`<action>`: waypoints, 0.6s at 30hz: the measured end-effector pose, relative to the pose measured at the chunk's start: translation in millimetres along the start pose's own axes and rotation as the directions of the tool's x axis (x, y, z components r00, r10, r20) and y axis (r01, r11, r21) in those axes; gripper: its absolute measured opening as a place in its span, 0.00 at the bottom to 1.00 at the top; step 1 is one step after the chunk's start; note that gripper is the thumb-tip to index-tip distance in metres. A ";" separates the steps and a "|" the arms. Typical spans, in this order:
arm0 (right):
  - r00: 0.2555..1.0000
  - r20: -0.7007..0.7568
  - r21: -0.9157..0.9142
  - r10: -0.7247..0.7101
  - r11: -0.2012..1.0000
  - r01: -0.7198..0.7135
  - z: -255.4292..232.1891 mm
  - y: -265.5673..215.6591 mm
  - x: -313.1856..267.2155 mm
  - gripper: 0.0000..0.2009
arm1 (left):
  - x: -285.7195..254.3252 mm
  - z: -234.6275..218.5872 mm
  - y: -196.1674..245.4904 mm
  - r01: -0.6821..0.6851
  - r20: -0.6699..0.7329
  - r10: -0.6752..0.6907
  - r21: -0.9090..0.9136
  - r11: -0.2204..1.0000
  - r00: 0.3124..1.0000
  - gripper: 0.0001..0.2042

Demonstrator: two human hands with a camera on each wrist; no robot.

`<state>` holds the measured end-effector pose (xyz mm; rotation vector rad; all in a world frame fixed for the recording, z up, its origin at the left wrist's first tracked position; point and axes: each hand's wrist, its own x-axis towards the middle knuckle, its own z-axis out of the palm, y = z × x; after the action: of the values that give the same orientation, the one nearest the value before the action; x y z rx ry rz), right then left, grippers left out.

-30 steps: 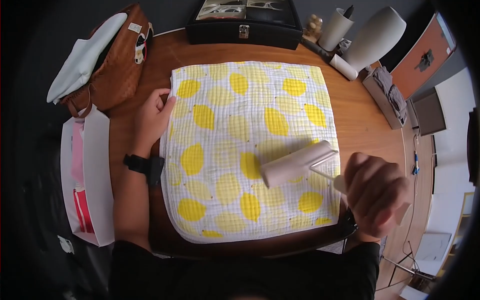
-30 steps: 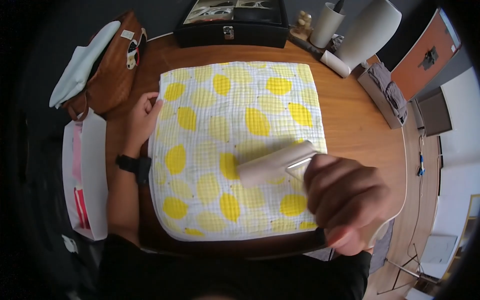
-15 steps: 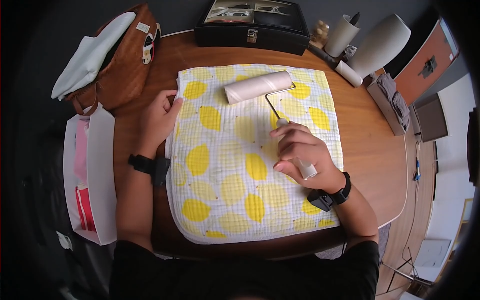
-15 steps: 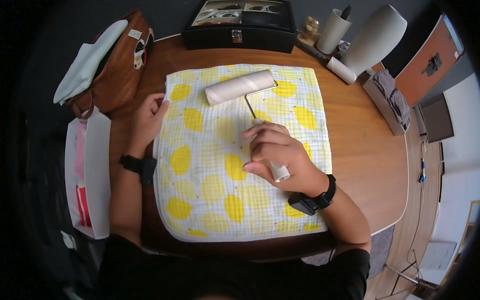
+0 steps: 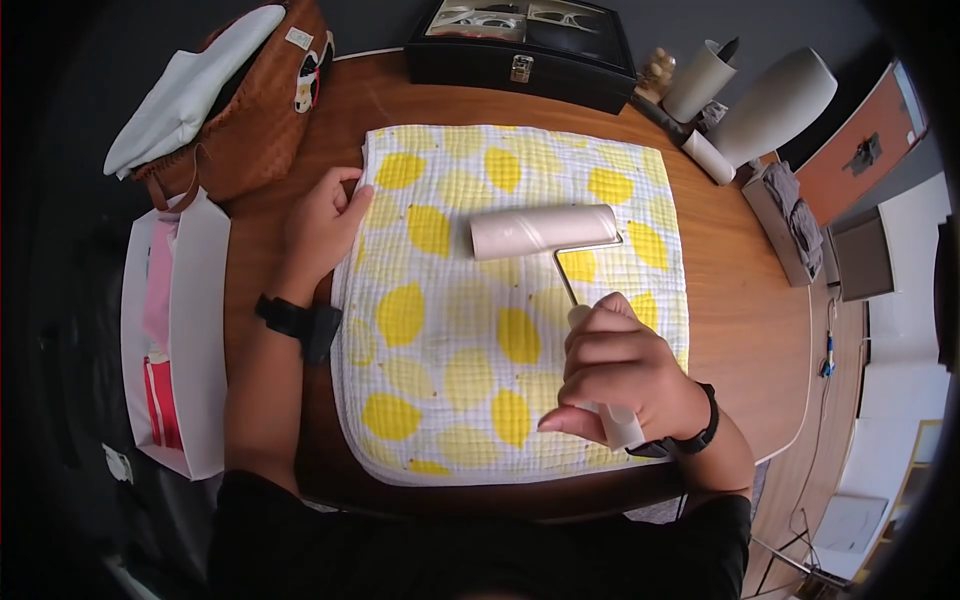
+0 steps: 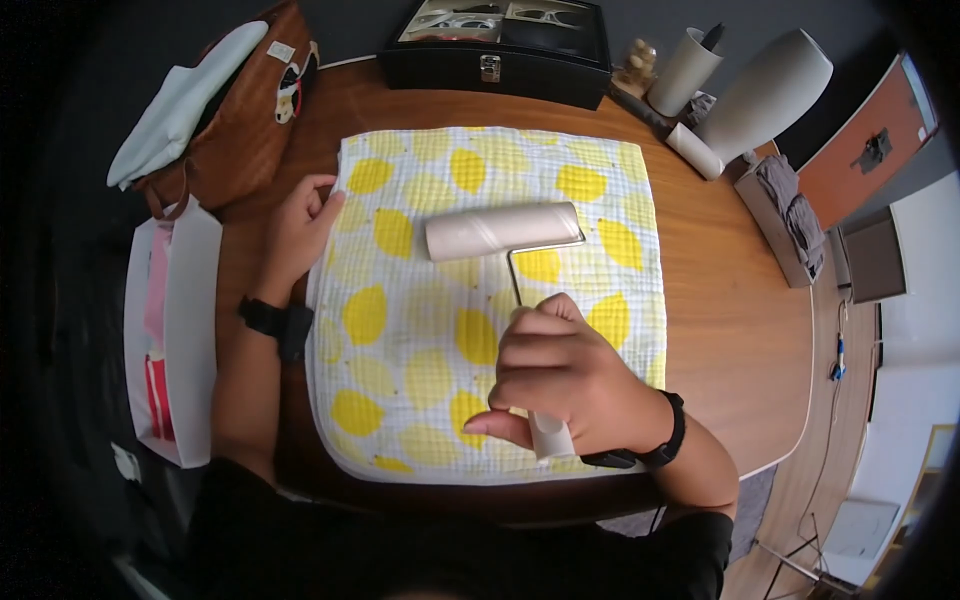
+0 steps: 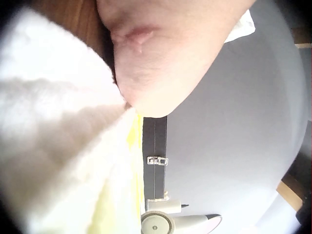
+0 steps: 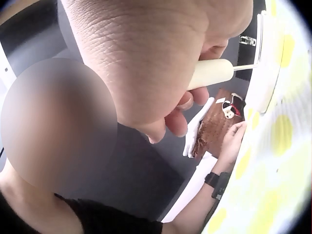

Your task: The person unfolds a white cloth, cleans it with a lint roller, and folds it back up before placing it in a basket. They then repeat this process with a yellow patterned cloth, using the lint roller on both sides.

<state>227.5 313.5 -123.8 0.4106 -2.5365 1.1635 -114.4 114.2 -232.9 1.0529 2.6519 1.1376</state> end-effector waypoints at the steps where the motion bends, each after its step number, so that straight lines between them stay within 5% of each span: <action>1: 1.000 -0.007 -0.005 0.012 1.000 -0.012 2.5 1.3 -0.5 0.17 | 0.2 -0.1 0.8 0.000 0.000 0.000 -0.006 1.000 1.000 0.13; 10: 0.997 0.005 0.009 0.072 0.997 -0.072 2.4 -15.4 -1.6 0.17 | 0.3 2.1 -5.5 -0.006 -0.016 0.006 -0.019 1.000 1.000 0.14; 18: 0.995 -0.060 0.063 -0.080 0.994 0.084 10.6 10.5 9.0 0.20 | -1.0 -1.2 1.0 0.007 -0.007 -0.007 -0.013 1.000 1.000 0.15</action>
<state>213.4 310.8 -133.8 0.4854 -2.4141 1.2122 -113.4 113.4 -231.6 1.0388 2.6473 1.1576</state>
